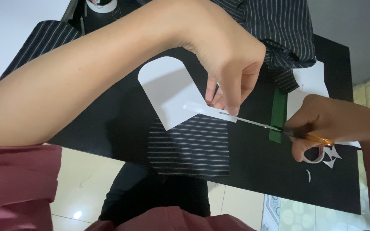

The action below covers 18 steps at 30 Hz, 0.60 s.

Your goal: Cutting a paper template and applying double-sided tape to its edges to secure it to fabric

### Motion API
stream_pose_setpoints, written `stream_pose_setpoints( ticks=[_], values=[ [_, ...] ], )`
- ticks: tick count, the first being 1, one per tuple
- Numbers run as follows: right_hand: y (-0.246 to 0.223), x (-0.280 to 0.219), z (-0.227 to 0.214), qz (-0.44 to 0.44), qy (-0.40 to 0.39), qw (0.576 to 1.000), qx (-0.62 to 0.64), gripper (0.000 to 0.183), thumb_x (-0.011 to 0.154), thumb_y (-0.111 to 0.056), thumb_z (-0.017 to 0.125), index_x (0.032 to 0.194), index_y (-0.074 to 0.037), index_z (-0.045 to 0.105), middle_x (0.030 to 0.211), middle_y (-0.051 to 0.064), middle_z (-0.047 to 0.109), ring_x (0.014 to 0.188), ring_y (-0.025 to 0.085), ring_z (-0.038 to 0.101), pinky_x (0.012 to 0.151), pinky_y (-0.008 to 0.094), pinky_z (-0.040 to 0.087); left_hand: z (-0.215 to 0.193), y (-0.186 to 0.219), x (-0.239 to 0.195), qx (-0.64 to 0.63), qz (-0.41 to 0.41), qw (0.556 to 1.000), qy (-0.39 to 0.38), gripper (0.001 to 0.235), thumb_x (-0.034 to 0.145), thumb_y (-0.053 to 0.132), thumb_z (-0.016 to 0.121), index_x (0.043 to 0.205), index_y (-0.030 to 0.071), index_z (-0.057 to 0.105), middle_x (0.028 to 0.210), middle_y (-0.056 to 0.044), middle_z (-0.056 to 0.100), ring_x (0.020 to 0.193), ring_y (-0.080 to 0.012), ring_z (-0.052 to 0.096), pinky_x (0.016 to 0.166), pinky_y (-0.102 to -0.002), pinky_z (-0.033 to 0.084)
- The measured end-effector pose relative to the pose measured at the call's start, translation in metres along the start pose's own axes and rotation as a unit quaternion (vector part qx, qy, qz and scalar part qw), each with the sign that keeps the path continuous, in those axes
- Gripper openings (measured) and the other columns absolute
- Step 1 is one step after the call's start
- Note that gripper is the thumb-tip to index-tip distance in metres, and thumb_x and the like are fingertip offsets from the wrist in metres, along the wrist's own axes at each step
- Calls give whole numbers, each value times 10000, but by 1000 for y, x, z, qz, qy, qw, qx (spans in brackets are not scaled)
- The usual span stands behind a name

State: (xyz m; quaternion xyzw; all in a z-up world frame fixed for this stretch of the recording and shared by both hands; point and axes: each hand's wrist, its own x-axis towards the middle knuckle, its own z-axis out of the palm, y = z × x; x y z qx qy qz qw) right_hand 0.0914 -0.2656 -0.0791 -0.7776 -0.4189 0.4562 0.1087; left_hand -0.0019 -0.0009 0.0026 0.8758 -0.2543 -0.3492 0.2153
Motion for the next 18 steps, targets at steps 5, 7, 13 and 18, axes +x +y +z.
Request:
stream_pose_setpoints(
  ticks=[5,7,13,18],
  values=[
    [0,0,-2,-40,-11,999,-16,277,626,-366,869,503,-126,805,336,-12,614,277,75,550,296,219,374,0,-2,2,-13,14,1000,-5,206,791,225,673,860,41,735,772,-90,721,715,-132,703,710,-213,610],
    [-4,0,-2,-21,-6,1000,2,233,619,-343,853,540,-125,882,342,4,709,267,75,623,299,201,425,0,1,-1,2,-2,1000,1,200,787,219,664,861,51,743,793,-83,734,734,-126,710,726,-215,611],
    [4,2,-3,-22,2,1000,-19,232,572,-360,876,560,-128,865,365,8,721,274,88,619,299,205,413,0,1,-1,7,0,1000,0,209,795,233,661,875,62,750,786,-75,734,738,-114,707,726,-205,606],
    [4,2,-4,-37,3,998,-49,194,584,-367,865,579,-173,862,384,-27,749,281,59,667,295,183,444,0,-1,1,3,11,1000,-7,207,796,230,669,875,57,751,773,-79,728,725,-115,699,719,-206,606]
  ],
)
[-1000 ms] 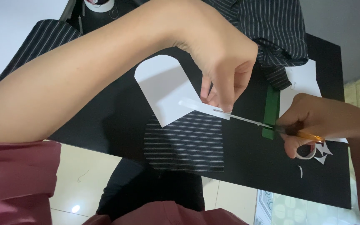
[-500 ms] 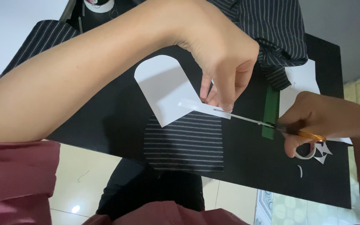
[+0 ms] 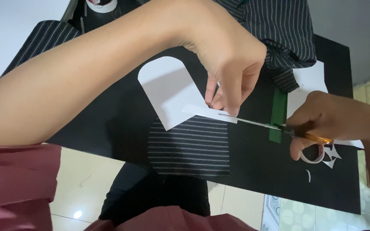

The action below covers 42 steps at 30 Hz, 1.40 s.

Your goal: Cutting a paper template and applying double-sided tape to its edges to secure it to fabric

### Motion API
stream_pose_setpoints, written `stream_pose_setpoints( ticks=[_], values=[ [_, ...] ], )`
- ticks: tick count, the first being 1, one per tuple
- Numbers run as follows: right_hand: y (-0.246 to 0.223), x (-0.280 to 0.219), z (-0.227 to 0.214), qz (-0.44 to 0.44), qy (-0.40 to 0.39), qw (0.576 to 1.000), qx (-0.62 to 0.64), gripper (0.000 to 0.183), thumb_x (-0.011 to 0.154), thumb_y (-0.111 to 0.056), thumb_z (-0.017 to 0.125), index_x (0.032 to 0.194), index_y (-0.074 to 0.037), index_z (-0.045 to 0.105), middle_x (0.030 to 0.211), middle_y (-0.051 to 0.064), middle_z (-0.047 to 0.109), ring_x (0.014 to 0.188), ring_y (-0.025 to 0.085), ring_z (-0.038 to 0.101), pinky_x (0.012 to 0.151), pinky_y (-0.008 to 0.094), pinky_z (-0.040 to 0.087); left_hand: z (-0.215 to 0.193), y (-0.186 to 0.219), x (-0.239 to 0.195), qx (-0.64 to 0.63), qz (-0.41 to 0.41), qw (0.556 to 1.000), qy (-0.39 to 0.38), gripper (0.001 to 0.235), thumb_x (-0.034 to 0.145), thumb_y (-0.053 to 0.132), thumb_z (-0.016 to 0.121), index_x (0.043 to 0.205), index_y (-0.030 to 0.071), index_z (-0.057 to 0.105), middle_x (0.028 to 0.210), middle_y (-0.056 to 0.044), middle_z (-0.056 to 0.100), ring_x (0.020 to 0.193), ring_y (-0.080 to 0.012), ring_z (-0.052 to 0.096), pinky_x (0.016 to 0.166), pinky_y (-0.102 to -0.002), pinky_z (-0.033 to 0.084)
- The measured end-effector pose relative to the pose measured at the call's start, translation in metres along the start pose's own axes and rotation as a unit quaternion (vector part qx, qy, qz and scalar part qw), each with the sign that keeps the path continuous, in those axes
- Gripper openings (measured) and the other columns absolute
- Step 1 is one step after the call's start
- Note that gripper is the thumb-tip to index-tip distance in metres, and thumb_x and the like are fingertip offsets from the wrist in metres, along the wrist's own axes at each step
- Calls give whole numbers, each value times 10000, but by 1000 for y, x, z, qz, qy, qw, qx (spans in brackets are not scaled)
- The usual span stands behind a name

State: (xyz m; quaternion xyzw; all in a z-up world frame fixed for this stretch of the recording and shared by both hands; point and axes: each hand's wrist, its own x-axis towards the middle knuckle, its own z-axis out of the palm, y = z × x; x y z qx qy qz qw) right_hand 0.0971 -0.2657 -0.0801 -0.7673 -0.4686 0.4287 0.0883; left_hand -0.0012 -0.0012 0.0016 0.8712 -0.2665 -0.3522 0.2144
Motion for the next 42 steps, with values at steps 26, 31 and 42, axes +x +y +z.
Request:
stream_pose_setpoints(
  ticks=[26,31,42],
  values=[
    [37,57,65,387,272,872,-127,597,787,-698,515,822,-107,588,698,79,607,673,198,576,644,311,416,63,-132,52,-242,323,822,401,193,970,257,522,1055,105,604,1020,-15,591,939,-97,596,829,-207,566],
    [132,124,111,303,518,799,-48,488,744,-577,730,1057,-209,660,822,-2,679,820,233,672,687,380,539,120,-167,109,-624,297,562,455,521,882,386,535,1242,10,570,1234,-157,584,1139,-233,548,986,-449,482],
    [-6,148,76,-50,711,702,-1,132,881,-172,713,1000,-116,710,958,55,695,782,213,664,714,304,484,147,-179,125,-683,302,469,472,511,911,360,411,1196,-25,591,1161,-130,629,1130,-209,546,1015,-438,440]
  ],
)
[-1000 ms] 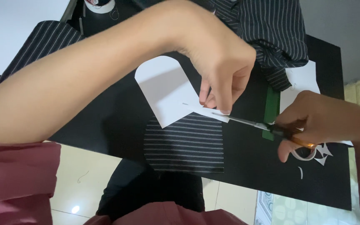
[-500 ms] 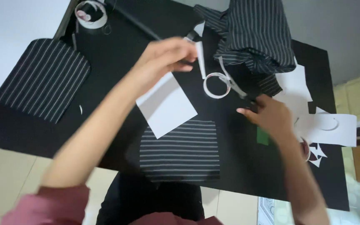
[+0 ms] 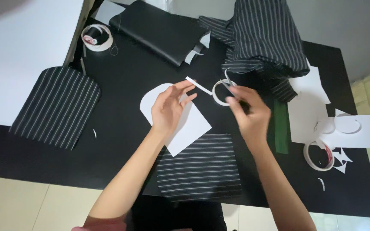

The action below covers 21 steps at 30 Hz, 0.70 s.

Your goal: Cutting a paper template and applying double-sided tape to its edges to secure it to fabric

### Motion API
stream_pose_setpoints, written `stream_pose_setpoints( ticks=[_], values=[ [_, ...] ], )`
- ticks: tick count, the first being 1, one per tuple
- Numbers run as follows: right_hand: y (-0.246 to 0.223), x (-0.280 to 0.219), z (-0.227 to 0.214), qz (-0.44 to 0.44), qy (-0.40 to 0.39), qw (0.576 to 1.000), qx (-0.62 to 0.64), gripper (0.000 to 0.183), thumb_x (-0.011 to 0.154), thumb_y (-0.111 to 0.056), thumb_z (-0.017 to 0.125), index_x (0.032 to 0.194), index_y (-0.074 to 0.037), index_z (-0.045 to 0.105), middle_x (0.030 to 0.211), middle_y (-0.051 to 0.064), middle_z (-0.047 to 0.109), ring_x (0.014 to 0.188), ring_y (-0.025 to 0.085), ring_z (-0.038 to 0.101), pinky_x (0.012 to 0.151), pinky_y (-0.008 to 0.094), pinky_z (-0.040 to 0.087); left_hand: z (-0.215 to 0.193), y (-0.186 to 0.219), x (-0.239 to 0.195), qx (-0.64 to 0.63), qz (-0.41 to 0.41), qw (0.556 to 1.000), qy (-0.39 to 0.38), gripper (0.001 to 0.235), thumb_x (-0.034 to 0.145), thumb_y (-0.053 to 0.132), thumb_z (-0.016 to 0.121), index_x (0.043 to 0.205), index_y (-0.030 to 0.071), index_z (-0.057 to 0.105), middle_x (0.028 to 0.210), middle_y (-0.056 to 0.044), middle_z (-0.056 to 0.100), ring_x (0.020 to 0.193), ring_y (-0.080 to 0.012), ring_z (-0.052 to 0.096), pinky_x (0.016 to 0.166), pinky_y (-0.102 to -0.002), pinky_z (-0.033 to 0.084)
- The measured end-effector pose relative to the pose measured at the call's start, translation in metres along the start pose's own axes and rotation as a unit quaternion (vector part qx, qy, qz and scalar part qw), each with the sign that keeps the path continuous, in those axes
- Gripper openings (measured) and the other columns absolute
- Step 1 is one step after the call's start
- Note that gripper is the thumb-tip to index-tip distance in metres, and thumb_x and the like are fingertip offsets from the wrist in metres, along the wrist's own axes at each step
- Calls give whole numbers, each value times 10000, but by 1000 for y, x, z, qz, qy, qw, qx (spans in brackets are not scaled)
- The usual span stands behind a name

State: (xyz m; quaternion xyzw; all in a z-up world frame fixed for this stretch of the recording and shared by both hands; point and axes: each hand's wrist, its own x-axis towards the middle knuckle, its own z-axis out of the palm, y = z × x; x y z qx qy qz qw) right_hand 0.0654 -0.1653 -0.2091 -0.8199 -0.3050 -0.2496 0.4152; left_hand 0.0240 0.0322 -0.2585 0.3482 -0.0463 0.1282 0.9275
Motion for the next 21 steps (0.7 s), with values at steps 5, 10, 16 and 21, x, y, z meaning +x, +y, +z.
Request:
stream_pose_setpoints(
  ticks=[5,10,16,21],
  values=[
    [-5,5,43,127,-69,956,254,217,810,-93,747,1022,-68,708,908,47,690,827,78,602,804,265,495,-2,4,2,-2,23,1000,-15,490,925,323,384,1172,-38,602,1126,-135,634,1111,-210,552,997,-435,452],
    [-7,11,47,96,-29,965,243,57,815,-48,749,836,-14,709,879,110,685,895,199,644,883,298,476,-1,30,3,164,82,983,0,457,891,319,417,1053,-28,666,1170,-150,587,1122,-183,525,978,-410,448],
    [-21,15,35,-80,59,994,52,138,790,43,806,835,-59,724,840,79,691,812,233,668,769,302,474,-34,64,-10,730,205,628,176,229,775,183,710,976,77,682,1030,-74,535,952,-284,501,788,-419,417],
    [-12,4,35,24,40,993,110,97,952,-33,674,1027,28,678,880,148,671,878,244,652,814,356,470,-40,64,-20,798,-22,574,183,646,559,372,877,1067,72,615,1080,-93,455,1023,-303,406,842,-423,345]
  ],
)
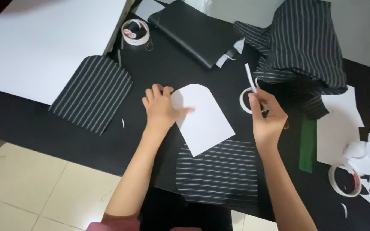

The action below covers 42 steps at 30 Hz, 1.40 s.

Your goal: Cutting a paper template and applying double-sided tape to its edges to secure it to fabric

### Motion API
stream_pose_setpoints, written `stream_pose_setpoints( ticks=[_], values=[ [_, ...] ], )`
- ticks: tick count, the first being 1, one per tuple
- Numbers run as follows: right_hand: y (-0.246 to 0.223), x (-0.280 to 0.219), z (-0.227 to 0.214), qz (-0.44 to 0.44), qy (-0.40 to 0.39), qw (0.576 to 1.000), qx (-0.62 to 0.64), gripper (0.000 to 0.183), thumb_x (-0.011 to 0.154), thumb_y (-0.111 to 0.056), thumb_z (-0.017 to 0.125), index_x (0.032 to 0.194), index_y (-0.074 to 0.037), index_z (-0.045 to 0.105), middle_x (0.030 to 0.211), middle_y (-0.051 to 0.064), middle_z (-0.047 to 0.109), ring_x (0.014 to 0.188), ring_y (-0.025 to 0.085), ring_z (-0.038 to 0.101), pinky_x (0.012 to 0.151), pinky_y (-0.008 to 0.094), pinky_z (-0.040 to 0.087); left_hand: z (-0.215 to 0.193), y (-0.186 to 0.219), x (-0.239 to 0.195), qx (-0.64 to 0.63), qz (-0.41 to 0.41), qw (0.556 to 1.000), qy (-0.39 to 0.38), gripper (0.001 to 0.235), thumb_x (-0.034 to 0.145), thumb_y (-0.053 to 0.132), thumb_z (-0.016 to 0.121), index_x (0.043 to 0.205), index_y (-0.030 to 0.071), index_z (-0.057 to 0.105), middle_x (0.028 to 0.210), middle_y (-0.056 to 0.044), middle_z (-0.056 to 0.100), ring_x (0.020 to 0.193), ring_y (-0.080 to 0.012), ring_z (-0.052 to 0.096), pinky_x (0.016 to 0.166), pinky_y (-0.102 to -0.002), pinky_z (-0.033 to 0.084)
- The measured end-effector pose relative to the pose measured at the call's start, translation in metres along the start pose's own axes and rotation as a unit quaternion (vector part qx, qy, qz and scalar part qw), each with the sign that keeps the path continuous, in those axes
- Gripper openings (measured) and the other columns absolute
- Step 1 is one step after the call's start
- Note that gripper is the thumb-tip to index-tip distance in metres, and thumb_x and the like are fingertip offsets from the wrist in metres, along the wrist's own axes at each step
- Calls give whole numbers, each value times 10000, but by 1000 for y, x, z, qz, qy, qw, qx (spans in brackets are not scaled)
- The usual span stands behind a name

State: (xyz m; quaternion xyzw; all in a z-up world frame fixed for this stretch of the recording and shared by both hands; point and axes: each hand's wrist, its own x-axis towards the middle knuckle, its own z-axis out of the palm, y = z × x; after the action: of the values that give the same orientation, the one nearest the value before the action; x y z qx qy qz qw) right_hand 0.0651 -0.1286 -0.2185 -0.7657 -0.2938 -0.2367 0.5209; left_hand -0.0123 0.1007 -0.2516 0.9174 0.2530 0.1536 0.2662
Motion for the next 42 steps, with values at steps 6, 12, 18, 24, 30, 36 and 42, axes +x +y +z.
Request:
stream_pose_setpoints(
  ticks=[6,12,18,24,30,36,42],
  values=[
    [-6,0,7,43,-37,998,12,171,907,-23,680,1072,8,650,874,129,660,825,200,629,827,361,474,14,0,10,-49,-46,995,-71,672,493,220,924,1028,44,558,1131,-131,440,1085,-317,383,892,-399,316],
    [-14,7,5,64,-74,995,2,324,914,-88,649,1225,-39,575,964,100,669,861,222,632,860,363,468,39,-15,30,-73,-38,994,-69,686,484,141,922,1027,91,506,972,-84,546,976,-299,515,825,-411,373],
    [25,-4,31,50,-122,991,13,517,832,-61,684,1302,-71,468,1035,115,667,890,266,641,848,370,489,49,-13,50,-21,-57,988,-141,682,528,177,910,1107,105,558,1107,-131,572,1103,-334,494,898,-426,365],
    [33,-4,43,70,-157,985,2,650,795,-45,696,1362,-39,379,1187,179,600,1047,346,591,928,388,485,77,-14,66,6,-36,988,-153,449,539,264,897,924,208,673,1166,-104,538,1158,-326,442,906,-425,380],
    [40,15,58,83,-256,962,-47,913,737,-137,771,1456,-79,212,1268,218,535,1157,384,488,1017,437,407,67,15,53,29,-47,990,-132,685,662,146,829,1248,98,476,1209,-190,513,1176,-402,447,943,-468,422],
    [52,36,85,114,-385,891,-212,1243,574,-301,898,1507,-137,92,1194,120,561,1140,324,440,960,469,308,75,12,55,20,-79,991,-108,725,614,158,866,1217,42,479,1162,-211,479,1129,-424,462,922,-486,450],
    [46,43,91,142,-413,879,-192,1311,591,-173,885,1506,-116,-52,1163,150,564,1135,378,445,935,509,290,85,0,65,-17,-96,988,-118,613,517,218,909,1040,104,610,1133,-161,479,1144,-392,425,939,-453,399]
  ],
)
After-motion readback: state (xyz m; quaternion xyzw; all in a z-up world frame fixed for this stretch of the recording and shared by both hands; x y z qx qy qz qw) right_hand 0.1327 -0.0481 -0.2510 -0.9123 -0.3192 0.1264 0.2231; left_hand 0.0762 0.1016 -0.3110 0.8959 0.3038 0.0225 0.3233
